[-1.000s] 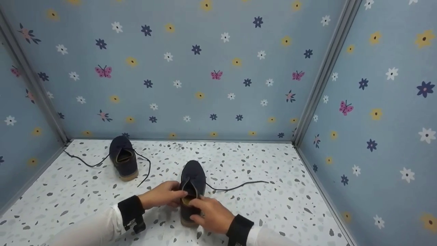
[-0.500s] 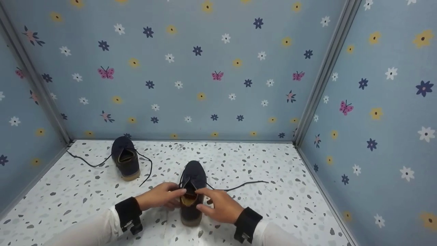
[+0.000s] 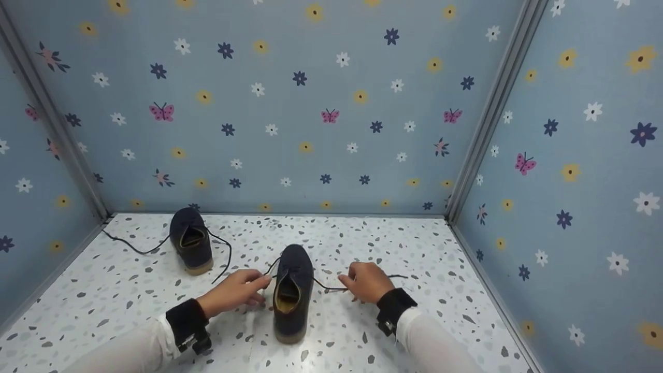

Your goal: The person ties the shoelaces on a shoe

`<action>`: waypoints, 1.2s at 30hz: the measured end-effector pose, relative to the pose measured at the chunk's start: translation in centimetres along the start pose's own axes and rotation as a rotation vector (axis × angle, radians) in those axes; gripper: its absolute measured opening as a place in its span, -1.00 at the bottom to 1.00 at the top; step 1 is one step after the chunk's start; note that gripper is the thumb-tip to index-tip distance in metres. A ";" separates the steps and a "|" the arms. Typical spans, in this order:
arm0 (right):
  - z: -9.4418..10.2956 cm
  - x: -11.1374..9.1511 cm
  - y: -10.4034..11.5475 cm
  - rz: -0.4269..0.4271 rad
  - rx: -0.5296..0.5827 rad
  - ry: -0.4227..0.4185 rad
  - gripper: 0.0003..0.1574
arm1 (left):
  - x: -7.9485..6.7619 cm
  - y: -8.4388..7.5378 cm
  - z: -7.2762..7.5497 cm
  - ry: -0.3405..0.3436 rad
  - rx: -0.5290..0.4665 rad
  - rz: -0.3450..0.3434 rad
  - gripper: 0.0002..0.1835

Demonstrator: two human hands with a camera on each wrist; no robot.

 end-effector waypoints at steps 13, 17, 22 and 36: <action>0.2 1.2 -7.0 -0.309 -0.141 0.188 -0.39 | 0.9 0.5 1.7 -0.113 -0.101 -0.029 -0.65; 0.1 1.0 -8.3 -0.371 -0.197 0.240 -0.35 | 1.2 0.5 1.8 -0.141 -0.131 -0.036 -0.74; 0.0 0.8 -8.8 -0.420 -0.232 0.288 -0.33 | 1.4 0.2 2.1 -0.197 -0.145 -0.047 -0.81; -0.8 0.9 -9.1 -0.439 -0.203 0.290 -0.07 | 1.3 0.8 3.1 -0.311 -0.195 0.036 -0.80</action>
Point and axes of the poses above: each hand's wrist, its own x-axis towards the middle knuckle, its own z-axis out of the back of the hand, y = z × x, the point moved 10 cm from there along x, towards the middle knuckle, and after that the axes turned 1 degree about y, right-handed, at the moved point
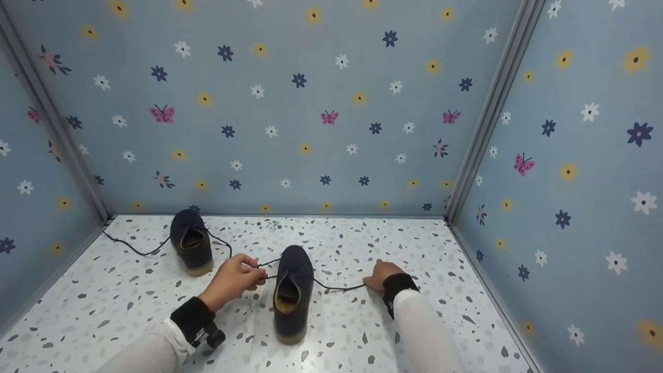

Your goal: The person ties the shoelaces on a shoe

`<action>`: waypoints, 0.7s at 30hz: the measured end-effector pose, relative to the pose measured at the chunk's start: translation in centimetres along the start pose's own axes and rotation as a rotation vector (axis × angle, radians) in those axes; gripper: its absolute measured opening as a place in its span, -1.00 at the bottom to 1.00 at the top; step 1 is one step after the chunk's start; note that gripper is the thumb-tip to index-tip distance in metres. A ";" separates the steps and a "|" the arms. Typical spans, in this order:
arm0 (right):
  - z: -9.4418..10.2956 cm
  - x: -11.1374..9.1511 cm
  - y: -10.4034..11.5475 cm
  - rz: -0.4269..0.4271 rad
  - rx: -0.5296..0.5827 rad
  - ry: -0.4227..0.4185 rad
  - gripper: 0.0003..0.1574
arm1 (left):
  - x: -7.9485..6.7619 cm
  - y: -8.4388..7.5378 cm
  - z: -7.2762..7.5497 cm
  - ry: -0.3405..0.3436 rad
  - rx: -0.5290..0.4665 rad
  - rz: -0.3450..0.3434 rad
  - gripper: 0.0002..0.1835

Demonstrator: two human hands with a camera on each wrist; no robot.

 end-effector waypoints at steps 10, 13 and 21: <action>0.2 -0.2 0.6 0.034 -0.022 0.027 -0.15 | 0.1 0.0 0.6 -0.026 -0.034 0.022 -0.82; 0.3 -0.1 0.8 0.033 -0.017 0.029 -0.13 | 0.2 0.2 0.9 -0.032 -0.049 0.033 -0.81; -0.1 0.6 1.2 0.041 -0.036 0.007 -0.47 | 0.7 0.7 1.1 -0.039 -0.148 0.066 -0.83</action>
Point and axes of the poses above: each hand's wrist, its own x-axis towards the middle knuckle, its own z-axis out of the back of the hand, y = z × x, the point moved 10 cm from there along x, towards the middle knuckle, and after that the axes turned 1 degree about y, right-handed, at the moved point
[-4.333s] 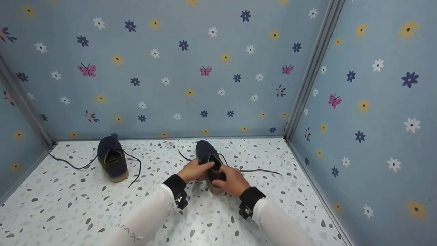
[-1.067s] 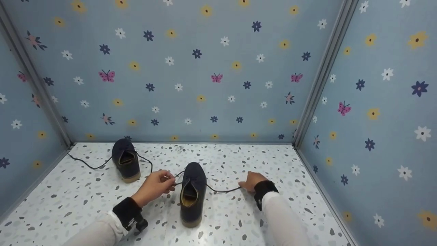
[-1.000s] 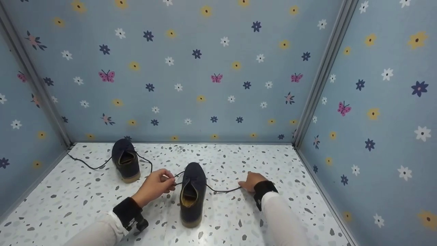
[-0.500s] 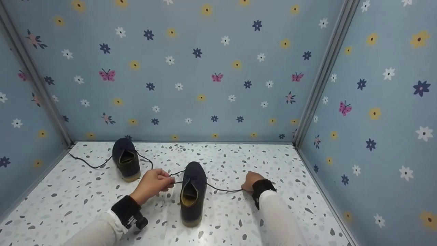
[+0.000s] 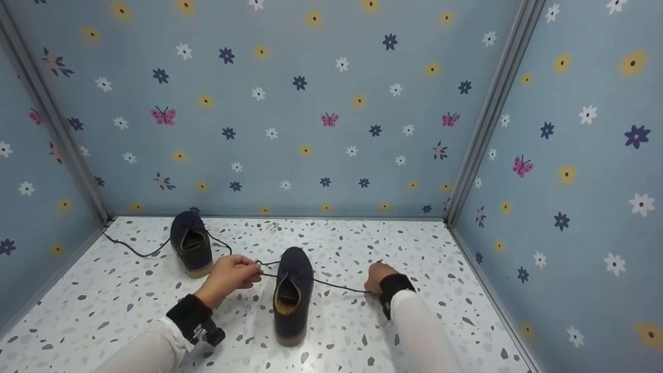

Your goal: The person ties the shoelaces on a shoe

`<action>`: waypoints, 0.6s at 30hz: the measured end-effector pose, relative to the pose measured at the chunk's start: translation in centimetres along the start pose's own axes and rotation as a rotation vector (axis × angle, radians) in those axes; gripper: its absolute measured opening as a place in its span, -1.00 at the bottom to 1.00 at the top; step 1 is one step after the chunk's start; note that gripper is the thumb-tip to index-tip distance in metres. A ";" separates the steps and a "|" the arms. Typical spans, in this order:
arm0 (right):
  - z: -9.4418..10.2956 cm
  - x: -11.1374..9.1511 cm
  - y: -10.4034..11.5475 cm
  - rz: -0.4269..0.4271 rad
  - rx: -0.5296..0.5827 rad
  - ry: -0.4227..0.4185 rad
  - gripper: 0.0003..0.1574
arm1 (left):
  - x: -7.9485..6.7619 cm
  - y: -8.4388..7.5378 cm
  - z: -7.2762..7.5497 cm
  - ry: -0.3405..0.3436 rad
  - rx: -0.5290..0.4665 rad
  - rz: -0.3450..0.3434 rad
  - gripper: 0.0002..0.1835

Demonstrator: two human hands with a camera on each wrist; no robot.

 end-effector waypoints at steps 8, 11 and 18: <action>0.9 0.5 -0.4 -0.037 0.088 -0.035 -0.46 | 0.6 -1.3 -0.2 0.012 -0.036 -0.019 -0.83; 1.6 0.6 -0.2 -0.007 0.134 -0.054 -0.73 | 0.8 -2.0 -0.2 0.012 -0.024 -0.037 -0.85; 3.1 0.3 0.6 0.066 0.301 -0.087 -0.74 | 0.9 -3.1 -0.2 -0.009 0.002 -0.072 -0.90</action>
Point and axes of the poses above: each hand's wrist, its own x-axis towards the middle knuckle, its own z-axis out of the back of the hand, y = z × x, the point moved 10 cm from there along x, towards the middle knuckle, and after that the axes turned 1 degree about y, right-handed, at the moved point
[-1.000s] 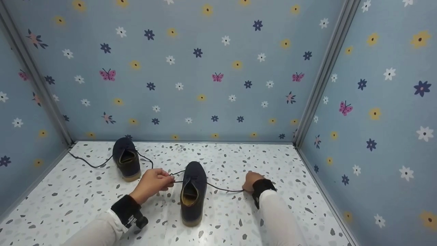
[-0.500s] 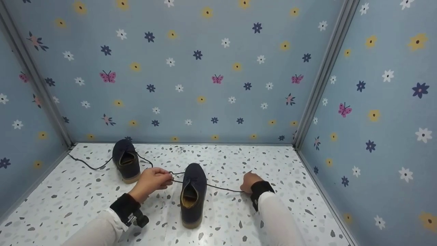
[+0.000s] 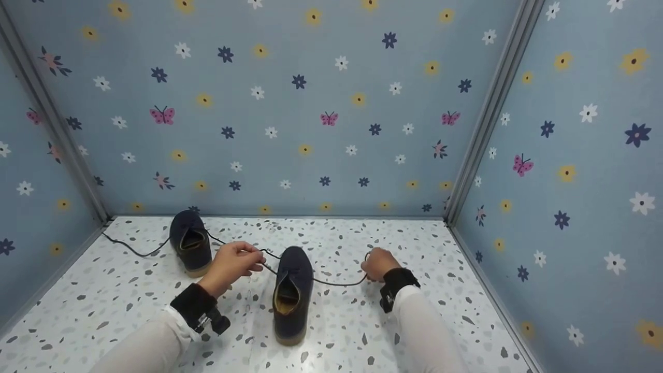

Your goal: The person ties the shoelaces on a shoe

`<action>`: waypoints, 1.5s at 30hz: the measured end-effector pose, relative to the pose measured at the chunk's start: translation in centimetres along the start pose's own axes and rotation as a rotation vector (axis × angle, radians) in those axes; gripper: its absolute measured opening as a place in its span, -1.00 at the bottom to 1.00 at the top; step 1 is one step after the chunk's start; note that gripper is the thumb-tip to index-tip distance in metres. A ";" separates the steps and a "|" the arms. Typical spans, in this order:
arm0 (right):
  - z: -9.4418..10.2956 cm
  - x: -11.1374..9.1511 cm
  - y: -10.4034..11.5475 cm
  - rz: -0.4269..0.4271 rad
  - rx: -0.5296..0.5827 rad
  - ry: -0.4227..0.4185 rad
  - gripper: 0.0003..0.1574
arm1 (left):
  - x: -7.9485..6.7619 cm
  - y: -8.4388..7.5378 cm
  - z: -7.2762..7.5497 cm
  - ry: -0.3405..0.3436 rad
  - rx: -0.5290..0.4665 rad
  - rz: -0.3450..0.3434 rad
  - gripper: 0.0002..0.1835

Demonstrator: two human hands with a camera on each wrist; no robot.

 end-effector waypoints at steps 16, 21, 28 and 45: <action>1.5 -0.6 3.0 0.176 0.316 -0.062 -0.80 | 0.6 -1.8 -0.8 0.010 -0.043 -0.035 -0.92; 1.7 -0.7 3.4 0.197 0.334 -0.077 -0.71 | 1.1 -3.3 -1.7 0.014 -0.013 -0.075 -0.85; 1.4 -0.7 3.5 0.183 0.318 -0.030 -0.61 | 1.4 -5.2 -3.2 0.036 0.004 -0.149 -0.85; 2.2 -1.2 2.6 0.141 0.253 -0.081 -0.82 | 1.1 -7.1 -7.0 0.277 0.046 -0.237 -0.75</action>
Point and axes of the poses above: each hand's wrist, its own x-axis towards the middle knuckle, its own z-axis out of the back of the hand, y = z × x, the point moved 10 cm from there along x, towards the middle knuckle, and after that the axes turned 1 degree about y, right-handed, at the moved point
